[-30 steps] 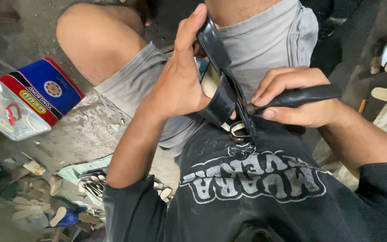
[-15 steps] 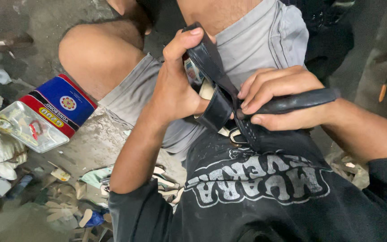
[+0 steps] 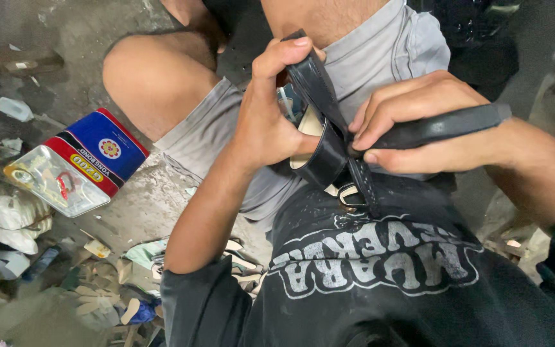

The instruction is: The person uses a heated tool to press and smooth the strap of a black high-heeled shoe. They repeatedly apply the tool to the strap's edge and sole attachment, then place the shoe on a press machine before continuing the process.

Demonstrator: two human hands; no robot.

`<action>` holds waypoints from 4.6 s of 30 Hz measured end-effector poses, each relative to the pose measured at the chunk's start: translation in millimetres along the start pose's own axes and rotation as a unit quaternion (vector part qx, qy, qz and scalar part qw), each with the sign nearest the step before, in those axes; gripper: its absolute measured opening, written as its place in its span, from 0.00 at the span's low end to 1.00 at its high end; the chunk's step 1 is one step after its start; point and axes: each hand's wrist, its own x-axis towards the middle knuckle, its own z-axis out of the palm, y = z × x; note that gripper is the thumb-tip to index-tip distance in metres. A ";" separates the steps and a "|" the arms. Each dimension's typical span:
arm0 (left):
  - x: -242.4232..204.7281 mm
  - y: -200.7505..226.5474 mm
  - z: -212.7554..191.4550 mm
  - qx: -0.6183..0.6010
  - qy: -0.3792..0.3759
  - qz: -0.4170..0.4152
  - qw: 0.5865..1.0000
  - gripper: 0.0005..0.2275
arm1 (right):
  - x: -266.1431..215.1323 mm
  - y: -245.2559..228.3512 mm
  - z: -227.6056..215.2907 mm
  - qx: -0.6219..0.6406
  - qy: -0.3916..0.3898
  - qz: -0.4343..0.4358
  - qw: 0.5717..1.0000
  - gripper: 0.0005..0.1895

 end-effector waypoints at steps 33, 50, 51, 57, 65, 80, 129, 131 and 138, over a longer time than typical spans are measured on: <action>16.4 16.1 -25.7 -0.115 -0.077 -0.083 0.987 0.32 | 19.9 -5.3 -16.8 -0.015 0.044 -0.016 0.999 0.09; -13.7 1.2 -36.2 -0.223 0.040 -0.069 0.972 0.34 | 33.2 -14.0 -26.3 -0.159 0.027 -0.022 0.987 0.12; -17.9 3.1 -41.4 -0.253 0.073 -0.070 0.962 0.34 | 21.3 -13.8 -20.2 -0.218 0.063 0.008 0.974 0.17; -29.3 24.2 -47.4 -0.576 0.281 -0.058 0.765 0.28 | -23.5 -11.9 40.4 -0.388 0.004 0.192 0.901 0.50; -32.1 42.7 8.3 -0.268 0.262 -0.100 0.922 0.28 | 1.0 -35.8 40.1 -0.249 0.128 0.125 0.952 0.39; -40.4 4.9 -5.2 -0.391 0.290 -0.014 0.873 0.20 | 37.9 20.0 102.3 0.149 0.231 0.051 0.960 0.19; -52.4 44.2 -90.3 -0.247 0.270 0.013 0.931 0.35 | 27.1 -35.2 92.5 -0.109 0.101 0.075 0.986 0.30; -51.5 42.6 -77.5 -0.279 0.289 0.019 0.916 0.46 | 40.4 -50.8 92.7 -0.203 0.132 0.042 0.969 0.32; -57.3 42.5 -37.1 -0.294 0.313 -0.003 0.903 0.60 | 61.5 -69.6 93.6 -0.301 0.148 0.048 0.941 0.33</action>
